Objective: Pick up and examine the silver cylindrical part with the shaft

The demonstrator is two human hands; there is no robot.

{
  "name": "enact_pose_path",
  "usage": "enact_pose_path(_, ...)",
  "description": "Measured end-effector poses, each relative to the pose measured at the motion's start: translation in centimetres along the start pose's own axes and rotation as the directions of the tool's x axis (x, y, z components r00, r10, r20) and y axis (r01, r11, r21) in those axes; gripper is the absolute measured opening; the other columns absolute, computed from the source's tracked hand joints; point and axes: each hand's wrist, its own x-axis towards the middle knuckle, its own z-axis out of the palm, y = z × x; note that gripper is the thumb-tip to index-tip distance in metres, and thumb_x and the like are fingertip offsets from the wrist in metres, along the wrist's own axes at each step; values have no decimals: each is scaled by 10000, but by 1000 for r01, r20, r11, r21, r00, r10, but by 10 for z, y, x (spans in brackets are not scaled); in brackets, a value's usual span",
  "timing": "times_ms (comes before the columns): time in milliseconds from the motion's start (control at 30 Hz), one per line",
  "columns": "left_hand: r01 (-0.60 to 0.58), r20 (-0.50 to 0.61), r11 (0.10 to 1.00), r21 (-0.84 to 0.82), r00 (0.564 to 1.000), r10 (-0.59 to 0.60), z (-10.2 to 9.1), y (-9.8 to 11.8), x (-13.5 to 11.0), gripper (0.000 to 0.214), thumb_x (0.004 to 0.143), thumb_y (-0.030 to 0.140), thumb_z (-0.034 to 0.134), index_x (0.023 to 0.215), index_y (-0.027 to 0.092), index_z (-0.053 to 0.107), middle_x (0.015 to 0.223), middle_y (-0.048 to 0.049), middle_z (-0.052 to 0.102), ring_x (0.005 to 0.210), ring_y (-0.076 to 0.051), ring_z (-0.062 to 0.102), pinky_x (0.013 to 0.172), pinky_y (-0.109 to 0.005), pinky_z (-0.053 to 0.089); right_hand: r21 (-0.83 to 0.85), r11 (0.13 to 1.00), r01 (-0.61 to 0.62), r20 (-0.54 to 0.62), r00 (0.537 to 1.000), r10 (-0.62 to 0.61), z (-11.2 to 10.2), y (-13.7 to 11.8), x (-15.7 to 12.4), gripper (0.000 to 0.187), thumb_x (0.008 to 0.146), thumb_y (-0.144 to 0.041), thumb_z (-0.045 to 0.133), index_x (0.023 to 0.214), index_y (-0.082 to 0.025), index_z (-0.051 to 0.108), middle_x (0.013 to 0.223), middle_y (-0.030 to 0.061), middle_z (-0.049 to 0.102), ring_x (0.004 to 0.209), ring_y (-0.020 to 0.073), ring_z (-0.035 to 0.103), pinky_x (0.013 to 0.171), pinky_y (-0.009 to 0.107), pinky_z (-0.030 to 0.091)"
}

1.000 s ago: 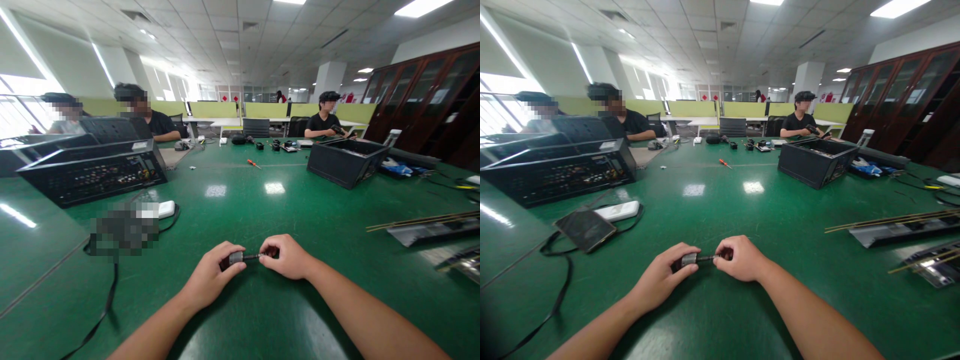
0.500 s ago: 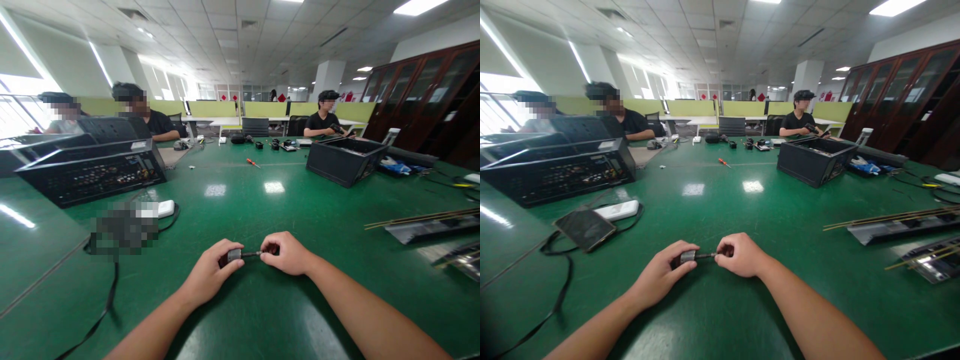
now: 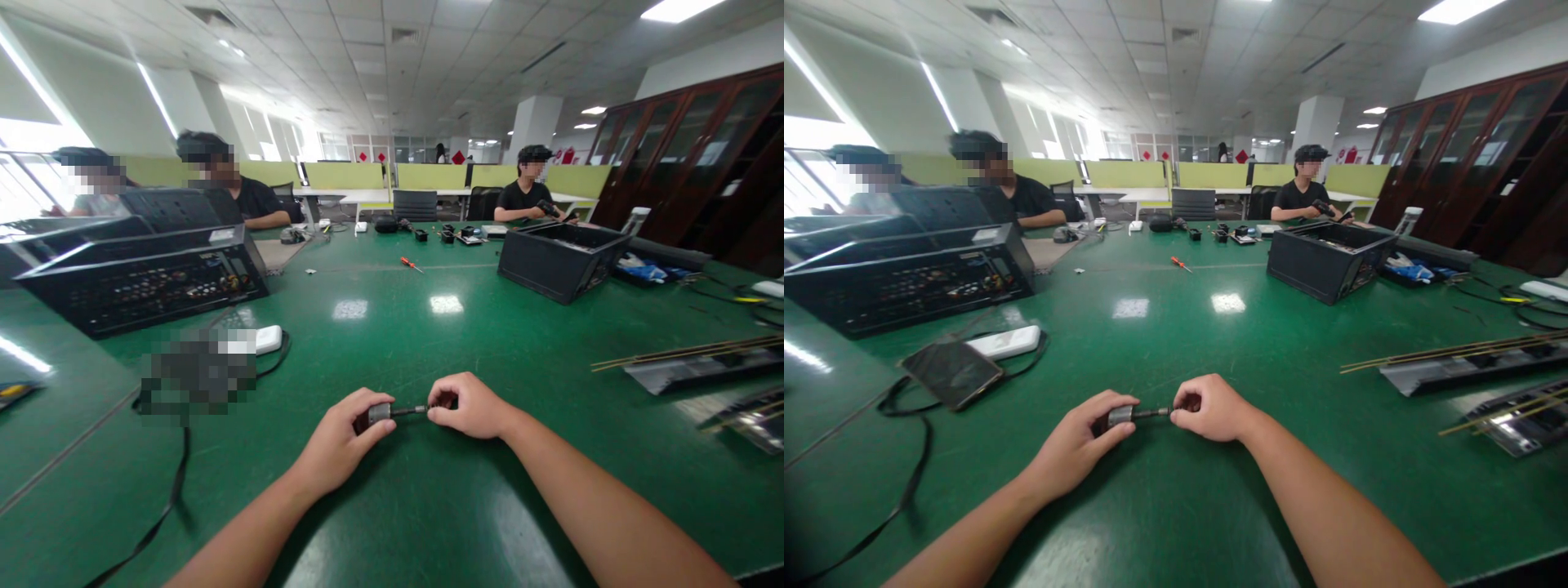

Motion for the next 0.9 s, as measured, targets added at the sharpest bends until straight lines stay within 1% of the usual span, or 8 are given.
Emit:
enact_pose_path(367, 6, -8, 1000, -9, 1000, -6, 1, -2, 0, 230, 869, 348, 599, 1072, 247, 639, 992, -26, 650, 926, -207, 599, 839, -324, 456, 3, 1000, 2, 0, 1000, -2, 1, 0, 0, 88, 733, -232, 656, 760, -150, 674, 668, 1, 627, 609, 117, 555, 584, 216, 423)
enact_pose_path(467, 9, -4, 1000, -10, 1000, -9, 1, -3, -1, 233, 873, 356, 594, 1074, 247, 639, 993, -30, 646, 925, -210, 598, 837, -331, 457, 22, 1000, -6, 17, 1000, 6, -9, 10, 1, 97, 722, -247, 671, 738, -152, 679, 637, -7, 614, 584, 111, 533, 559, 218, 399)
enact_pose_path(533, 9, -3, 1000, -9, 1000, -9, 0, -3, -1, 237, 873, 357, 594, 1079, 248, 640, 995, -31, 645, 927, -210, 600, 841, -334, 458, 138, 987, -87, 29, 996, 84, -25, 26, 0, 121, 699, -263, 701, 712, -144, 681, 607, -6, 607, 567, 111, 523, 551, 224, 391)
enact_pose_path(633, -1, 1, 1000, -9, 1000, 1, 0, -5, -1, 245, 869, 357, 598, 1082, 248, 645, 989, -32, 649, 913, -209, 605, 829, -329, 465, 383, 895, -230, -2, 968, 249, -56, 57, -5, 191, 690, -312, 714, 726, -130, 666, 633, 15, 629, 574, 119, 551, 569, 240, 422)
enact_pose_path(733, -30, 24, 999, -14, 999, 30, 2, -3, 0, 248, 844, 340, 634, 1075, 257, 661, 975, -24, 656, 894, -201, 610, 815, -317, 472, 481, 842, -244, -83, 943, 321, -79, 81, -13, 256, 704, -365, 701, 808, -142, 633, 728, 23, 648, 622, 111, 577, 596, 234, 450)
enact_pose_path(800, -39, 38, 999, -13, 998, 39, 4, 1, -1, 252, 819, 326, 668, 1063, 261, 675, 964, -21, 662, 885, -198, 613, 810, -312, 474, 522, 818, -242, -83, 940, 331, -84, 85, -18, 296, 674, -367, 734, 833, -142, 625, 768, 27, 653, 641, 102, 584, 607, 223, 458)
enact_pose_path(833, -38, 44, 999, -12, 998, 39, 4, 5, -3, 256, 810, 322, 681, 1058, 260, 682, 962, -24, 665, 884, -199, 615, 810, -312, 476, 539, 805, -248, -52, 944, 326, -82, 83, -19, 316, 647, -359, 759, 829, -137, 628, 772, 32, 658, 634, 100, 587, 603, 222, 462)
enact_pose_path(900, -33, 65, 999, -14, 997, 34, 0, 10, -15, 263, 799, 316, 699, 1056, 261, 692, 961, -33, 671, 880, -201, 618, 806, -310, 479, 559, 781, -279, 55, 952, 300, -72, 73, -18, 361, 556, -323, 824, 792, -118, 643, 742, 47, 672, 592, 111, 594, 569, 233, 473)
